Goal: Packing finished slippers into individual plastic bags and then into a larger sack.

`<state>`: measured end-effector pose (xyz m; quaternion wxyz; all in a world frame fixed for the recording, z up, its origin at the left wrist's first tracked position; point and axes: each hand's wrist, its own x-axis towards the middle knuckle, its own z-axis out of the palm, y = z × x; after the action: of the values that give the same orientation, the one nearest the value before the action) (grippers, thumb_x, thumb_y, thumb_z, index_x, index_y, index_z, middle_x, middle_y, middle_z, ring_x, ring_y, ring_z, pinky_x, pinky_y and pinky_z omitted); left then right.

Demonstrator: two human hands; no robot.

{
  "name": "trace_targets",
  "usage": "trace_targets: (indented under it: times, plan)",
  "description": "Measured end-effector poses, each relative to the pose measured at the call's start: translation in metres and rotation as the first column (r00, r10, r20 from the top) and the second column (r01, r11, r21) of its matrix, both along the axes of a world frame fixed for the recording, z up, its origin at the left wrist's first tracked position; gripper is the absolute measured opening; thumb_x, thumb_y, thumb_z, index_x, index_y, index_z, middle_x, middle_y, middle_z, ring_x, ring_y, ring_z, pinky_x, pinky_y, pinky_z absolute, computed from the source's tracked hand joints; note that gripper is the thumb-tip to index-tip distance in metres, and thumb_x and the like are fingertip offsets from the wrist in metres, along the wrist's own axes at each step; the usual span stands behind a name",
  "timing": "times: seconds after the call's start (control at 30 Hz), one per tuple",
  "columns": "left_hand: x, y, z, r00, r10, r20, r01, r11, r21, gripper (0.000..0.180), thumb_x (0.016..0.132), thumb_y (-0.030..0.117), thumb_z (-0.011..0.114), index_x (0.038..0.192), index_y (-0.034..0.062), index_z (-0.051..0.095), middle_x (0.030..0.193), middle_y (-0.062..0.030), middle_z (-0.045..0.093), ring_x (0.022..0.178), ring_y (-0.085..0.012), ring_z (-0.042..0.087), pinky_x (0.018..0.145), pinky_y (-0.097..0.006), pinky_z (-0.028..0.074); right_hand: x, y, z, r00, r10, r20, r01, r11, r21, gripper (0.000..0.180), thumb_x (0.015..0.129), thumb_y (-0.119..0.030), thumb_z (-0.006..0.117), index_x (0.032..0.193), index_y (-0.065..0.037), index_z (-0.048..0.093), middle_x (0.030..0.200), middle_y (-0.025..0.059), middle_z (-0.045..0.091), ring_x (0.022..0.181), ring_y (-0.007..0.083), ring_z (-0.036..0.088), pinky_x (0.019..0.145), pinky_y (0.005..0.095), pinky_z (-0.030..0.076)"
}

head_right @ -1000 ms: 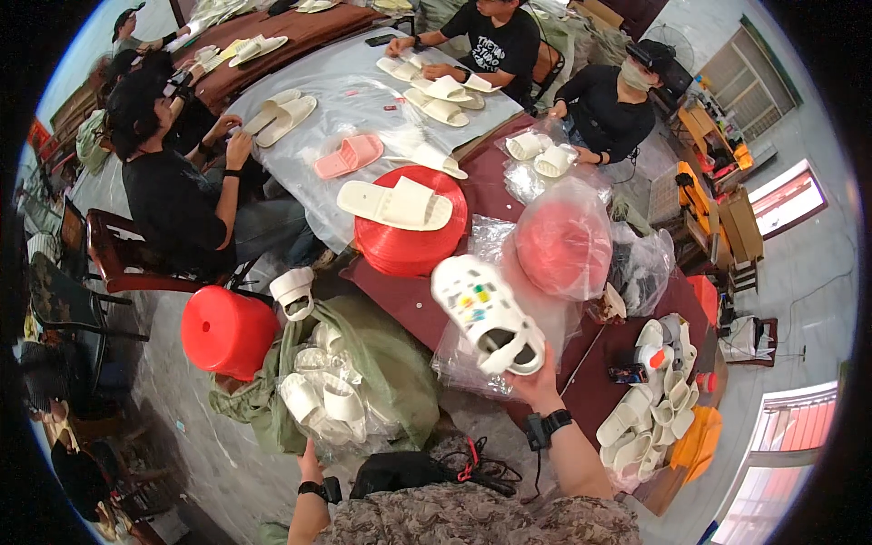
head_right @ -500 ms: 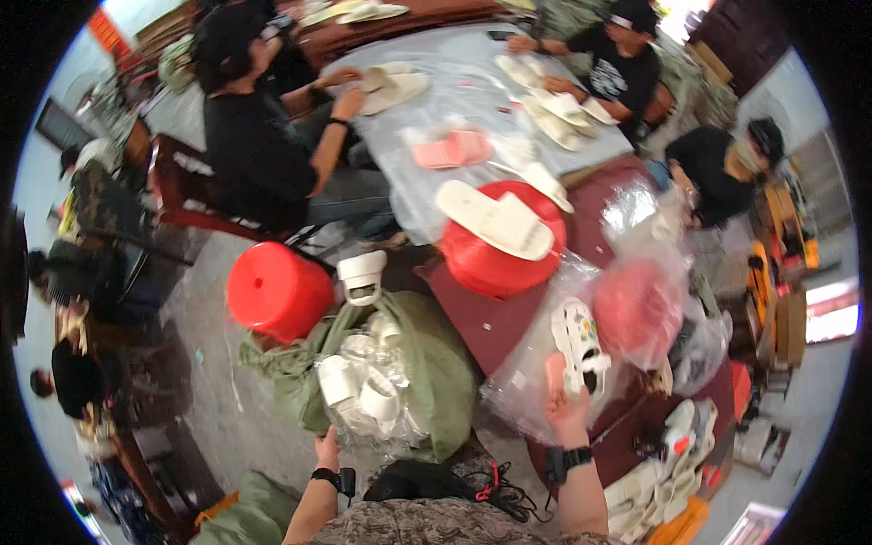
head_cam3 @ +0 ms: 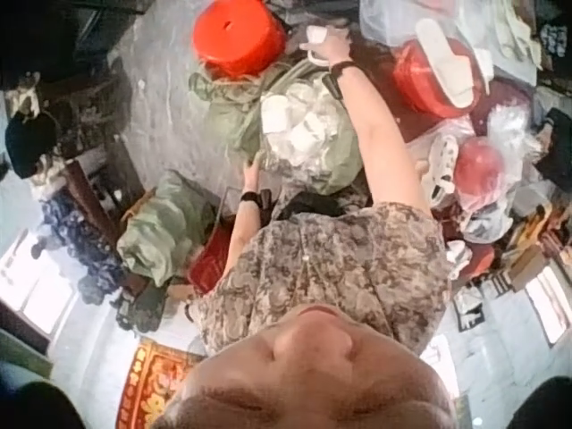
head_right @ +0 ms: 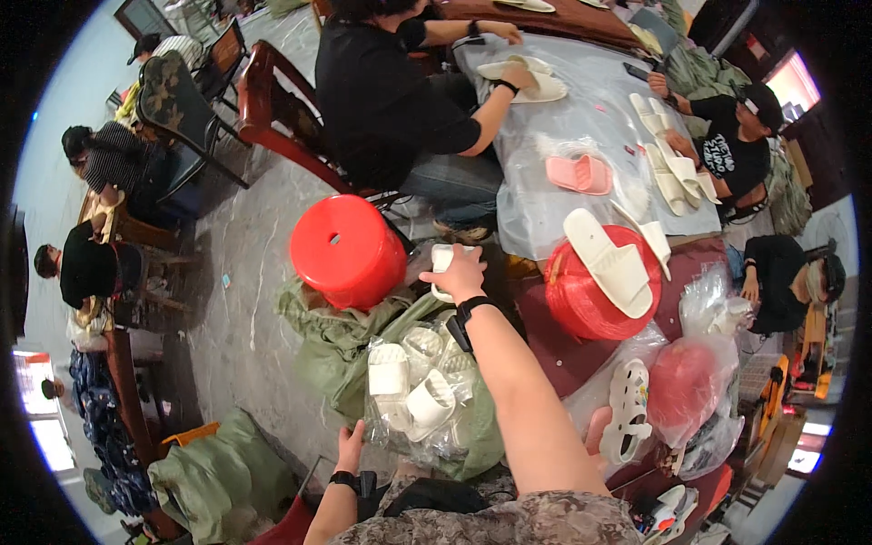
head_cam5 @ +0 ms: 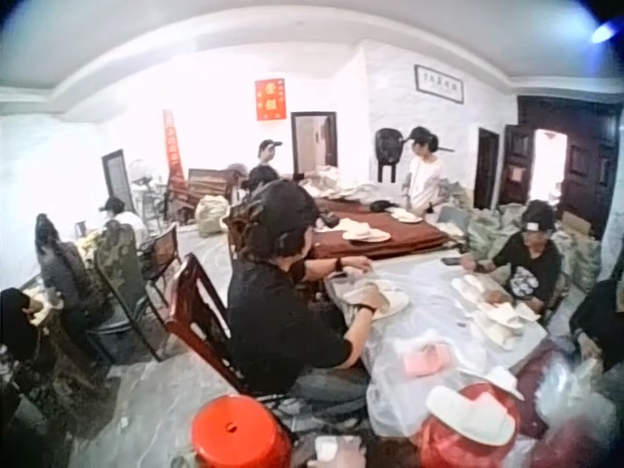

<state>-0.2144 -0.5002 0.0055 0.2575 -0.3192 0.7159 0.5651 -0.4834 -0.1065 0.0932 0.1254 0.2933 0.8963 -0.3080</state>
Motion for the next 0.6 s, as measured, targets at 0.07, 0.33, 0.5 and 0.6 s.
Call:
trace_targets:
  times: [0.07, 0.33, 0.5, 0.6]
  plan:
    - [0.0, -0.001, -0.004, 1.0, 0.021, 0.006, -0.021, 1.0, 0.02, 0.049, 0.091, 0.041, 0.062, 0.115, 0.0001, 0.051, 0.109, -0.0088, 0.058, 0.098, -0.019, 0.055, 0.082, -0.033, 0.046, 0.002, -0.007, -0.029, 0.998, -0.04, -0.043, 0.042, 0.998, 0.037, 0.081, 0.059, -0.036, 0.086, 0.127, -0.014, 0.049, 0.141, 0.0259, 0.03, 0.119, 0.0499, 0.042, 0.088, 0.0489, 0.049]
    - [-0.004, -0.013, -0.019, 0.994, 0.019, 0.112, -0.029, 0.996, 0.088, 0.039, 0.093, 0.035, 0.06, 0.114, 0.002, 0.055, 0.103, -0.006, 0.061, 0.089, -0.0147, 0.059, 0.076, -0.03, 0.049, 0.064, -0.003, 0.011, 0.749, 0.111, -0.653, -0.025, 0.99, 0.14, 0.065, 0.066, -0.021, 0.083, 0.12, -0.012, 0.05, 0.138, 0.0193, 0.037, 0.127, 0.0384, 0.04, 0.102, 0.0451, 0.039]
    - [-0.012, -0.015, -0.023, 0.982, -0.033, 0.186, 0.025, 0.999, 0.046, 0.045, 0.093, 0.036, 0.06, 0.118, 0.0, 0.052, 0.108, -0.0084, 0.06, 0.091, -0.0175, 0.06, 0.075, -0.032, 0.051, 0.152, 0.034, 0.06, 0.564, -0.489, -0.666, 0.037, 0.82, -0.571, 0.065, 0.074, -0.008, 0.076, 0.128, -0.001, 0.041, 0.137, 0.0172, 0.04, 0.124, 0.03, 0.044, 0.107, 0.0425, 0.035]
    - [-0.022, 0.001, -0.022, 0.975, -0.092, 0.2, 0.075, 0.993, 0.09, 0.048, 0.092, 0.037, 0.061, 0.122, 0.0, 0.051, 0.112, -0.0108, 0.06, 0.095, -0.0188, 0.06, 0.076, -0.033, 0.052, 0.25, 0.076, 0.082, 0.42, -0.88, -0.222, -0.068, 0.213, -0.975, 0.05, 0.096, -0.033, 0.052, 0.135, -0.005, 0.041, 0.134, 0.0119, 0.05, 0.117, 0.028, 0.054, 0.103, 0.0473, 0.04]
